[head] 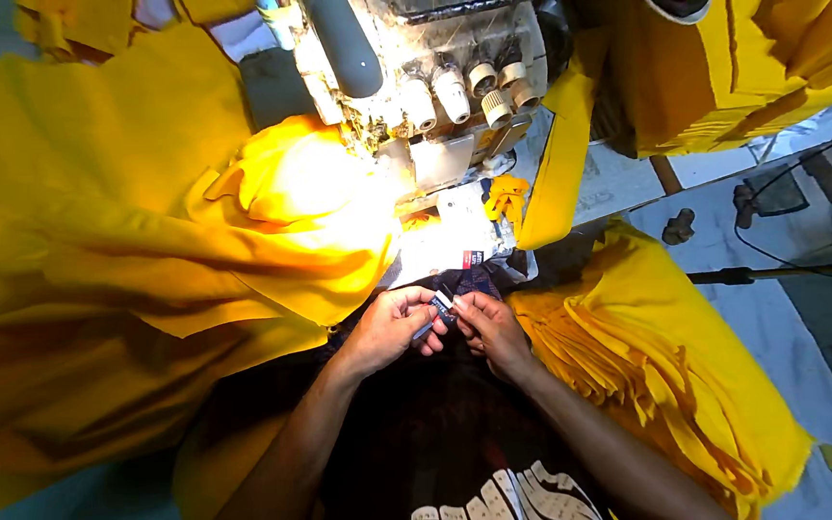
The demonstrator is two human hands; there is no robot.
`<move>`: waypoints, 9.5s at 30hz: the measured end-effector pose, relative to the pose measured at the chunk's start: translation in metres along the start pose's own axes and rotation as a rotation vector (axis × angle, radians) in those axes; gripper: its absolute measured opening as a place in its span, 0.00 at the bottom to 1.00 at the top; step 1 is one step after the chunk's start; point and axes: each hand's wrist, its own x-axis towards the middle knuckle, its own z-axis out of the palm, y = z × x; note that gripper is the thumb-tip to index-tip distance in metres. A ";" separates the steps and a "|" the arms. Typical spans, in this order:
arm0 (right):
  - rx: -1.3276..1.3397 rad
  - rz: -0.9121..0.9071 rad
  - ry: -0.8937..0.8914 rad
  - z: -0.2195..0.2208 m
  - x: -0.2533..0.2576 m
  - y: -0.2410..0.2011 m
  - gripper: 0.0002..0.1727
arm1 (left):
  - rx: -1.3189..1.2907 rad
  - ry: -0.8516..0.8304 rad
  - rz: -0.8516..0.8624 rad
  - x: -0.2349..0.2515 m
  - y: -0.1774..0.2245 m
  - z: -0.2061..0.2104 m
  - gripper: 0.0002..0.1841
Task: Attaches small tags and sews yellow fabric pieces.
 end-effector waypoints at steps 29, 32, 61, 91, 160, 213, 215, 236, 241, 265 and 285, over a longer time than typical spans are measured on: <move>-0.196 -0.547 0.022 0.030 0.001 -0.021 0.12 | -0.155 0.472 0.352 -0.031 -0.010 0.030 0.09; -0.154 -0.431 -0.063 0.021 0.006 -0.026 0.11 | -0.094 0.460 0.347 -0.032 -0.011 0.031 0.09; -0.027 -0.269 -0.018 0.024 0.014 -0.024 0.06 | -0.073 0.391 0.271 -0.034 -0.006 0.016 0.17; 0.156 -0.222 -0.034 0.078 0.076 -0.054 0.06 | 0.761 0.480 0.134 0.001 0.159 -0.056 0.10; -0.009 -0.387 -0.041 0.095 0.064 -0.078 0.12 | 1.658 0.607 0.580 0.003 0.121 -0.080 0.27; -0.836 -1.073 -0.169 0.117 0.044 -0.064 0.16 | 1.313 0.501 0.776 -0.047 0.141 -0.037 0.09; -0.836 -1.055 -0.207 0.109 0.038 -0.057 0.17 | 1.532 0.533 0.712 -0.034 0.136 -0.038 0.14; -0.745 -0.831 -0.111 0.059 0.091 -0.142 0.15 | 0.821 0.468 0.350 -0.041 0.169 -0.081 0.08; -0.704 -0.946 -0.241 0.067 0.104 -0.154 0.13 | 0.909 0.399 0.315 -0.036 0.171 -0.079 0.08; -1.086 -1.038 0.099 0.056 0.106 -0.134 0.15 | 1.083 0.705 0.168 -0.038 0.158 -0.076 0.06; -1.083 -1.454 -0.002 0.070 0.134 -0.131 0.13 | 0.974 0.610 0.217 -0.049 0.155 -0.083 0.06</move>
